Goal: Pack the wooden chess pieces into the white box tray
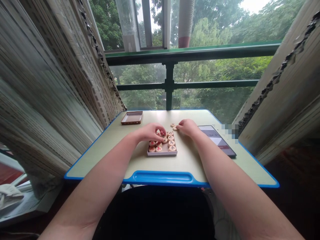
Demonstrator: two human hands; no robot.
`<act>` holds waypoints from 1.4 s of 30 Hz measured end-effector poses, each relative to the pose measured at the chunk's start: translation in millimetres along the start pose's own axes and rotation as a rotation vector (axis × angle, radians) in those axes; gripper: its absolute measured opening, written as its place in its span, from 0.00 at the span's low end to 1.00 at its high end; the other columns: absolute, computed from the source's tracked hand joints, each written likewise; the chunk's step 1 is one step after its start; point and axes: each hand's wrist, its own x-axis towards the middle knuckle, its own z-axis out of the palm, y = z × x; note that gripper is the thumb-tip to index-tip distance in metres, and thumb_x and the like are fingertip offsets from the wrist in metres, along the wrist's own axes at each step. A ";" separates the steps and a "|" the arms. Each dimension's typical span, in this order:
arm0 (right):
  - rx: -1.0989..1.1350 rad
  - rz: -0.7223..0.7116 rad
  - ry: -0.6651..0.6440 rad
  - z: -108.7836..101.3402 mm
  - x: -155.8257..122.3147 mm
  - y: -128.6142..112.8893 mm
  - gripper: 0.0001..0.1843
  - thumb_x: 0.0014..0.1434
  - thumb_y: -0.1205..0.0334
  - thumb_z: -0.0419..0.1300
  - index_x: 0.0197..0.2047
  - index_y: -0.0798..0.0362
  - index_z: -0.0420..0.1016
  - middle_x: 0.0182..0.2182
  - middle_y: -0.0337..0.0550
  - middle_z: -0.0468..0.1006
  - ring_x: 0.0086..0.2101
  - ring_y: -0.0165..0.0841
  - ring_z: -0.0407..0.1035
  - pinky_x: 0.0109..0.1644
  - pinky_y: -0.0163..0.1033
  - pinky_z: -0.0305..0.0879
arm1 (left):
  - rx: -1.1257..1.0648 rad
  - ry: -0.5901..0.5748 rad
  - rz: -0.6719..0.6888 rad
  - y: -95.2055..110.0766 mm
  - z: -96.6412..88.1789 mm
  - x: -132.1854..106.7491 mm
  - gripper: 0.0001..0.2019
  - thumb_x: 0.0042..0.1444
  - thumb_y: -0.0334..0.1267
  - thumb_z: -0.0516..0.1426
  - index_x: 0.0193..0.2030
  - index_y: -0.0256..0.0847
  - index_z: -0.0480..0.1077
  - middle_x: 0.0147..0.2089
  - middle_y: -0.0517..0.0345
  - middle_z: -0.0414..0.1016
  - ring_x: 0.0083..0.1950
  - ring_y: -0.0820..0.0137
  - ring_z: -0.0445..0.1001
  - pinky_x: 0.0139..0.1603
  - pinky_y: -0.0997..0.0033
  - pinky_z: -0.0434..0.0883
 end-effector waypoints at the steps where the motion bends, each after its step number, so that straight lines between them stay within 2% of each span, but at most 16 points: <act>1: -0.002 -0.003 -0.001 -0.1 -0.1 -0.1 0.15 0.54 0.59 0.56 0.39 0.57 0.79 0.37 0.52 0.79 0.36 0.37 0.71 0.37 0.35 0.61 | -0.008 -0.007 0.005 -0.2 1.1 0.4 0.14 0.40 0.40 0.60 0.36 0.40 0.75 0.36 0.58 0.72 0.33 0.73 0.67 0.30 0.76 0.64; 8: -0.005 -0.004 -0.021 1.1 1.8 -0.2 0.16 0.54 0.57 0.56 0.39 0.57 0.79 0.38 0.52 0.79 0.37 0.37 0.71 0.36 0.35 0.61 | -0.040 -0.007 0.036 -0.8 5.8 2.0 0.14 0.42 0.40 0.60 0.37 0.38 0.74 0.40 0.55 0.73 0.36 0.71 0.69 0.35 0.75 0.66; 13: 0.000 0.012 -0.034 2.4 2.7 -1.4 0.15 0.55 0.58 0.56 0.40 0.58 0.79 0.38 0.53 0.79 0.37 0.37 0.71 0.37 0.34 0.61 | -0.055 0.004 -0.007 -0.5 7.6 2.1 0.20 0.41 0.40 0.61 0.43 0.38 0.70 0.36 0.57 0.73 0.31 0.73 0.67 0.29 0.75 0.64; 16: 0.008 0.020 -0.037 3.5 3.3 -1.3 0.15 0.55 0.58 0.56 0.40 0.57 0.79 0.39 0.53 0.79 0.37 0.37 0.71 0.38 0.34 0.61 | -0.054 0.003 -0.022 -1.1 7.9 2.2 0.17 0.41 0.39 0.60 0.41 0.37 0.70 0.34 0.57 0.72 0.30 0.73 0.67 0.28 0.76 0.63; 22: 0.033 0.002 -0.030 7.2 4.5 0.0 0.16 0.56 0.56 0.55 0.41 0.56 0.78 0.40 0.51 0.78 0.38 0.36 0.71 0.38 0.34 0.61 | 0.013 0.013 0.068 -3.7 8.3 4.4 0.13 0.42 0.41 0.60 0.35 0.38 0.74 0.36 0.56 0.72 0.35 0.71 0.68 0.33 0.74 0.65; 42: 0.067 -0.003 -0.021 11.0 7.4 2.9 0.16 0.55 0.56 0.55 0.41 0.57 0.77 0.40 0.52 0.78 0.38 0.37 0.70 0.38 0.35 0.60 | -0.049 -0.039 -0.012 -4.3 6.0 3.7 0.17 0.42 0.45 0.61 0.38 0.38 0.74 0.32 0.57 0.71 0.32 0.72 0.66 0.30 0.74 0.63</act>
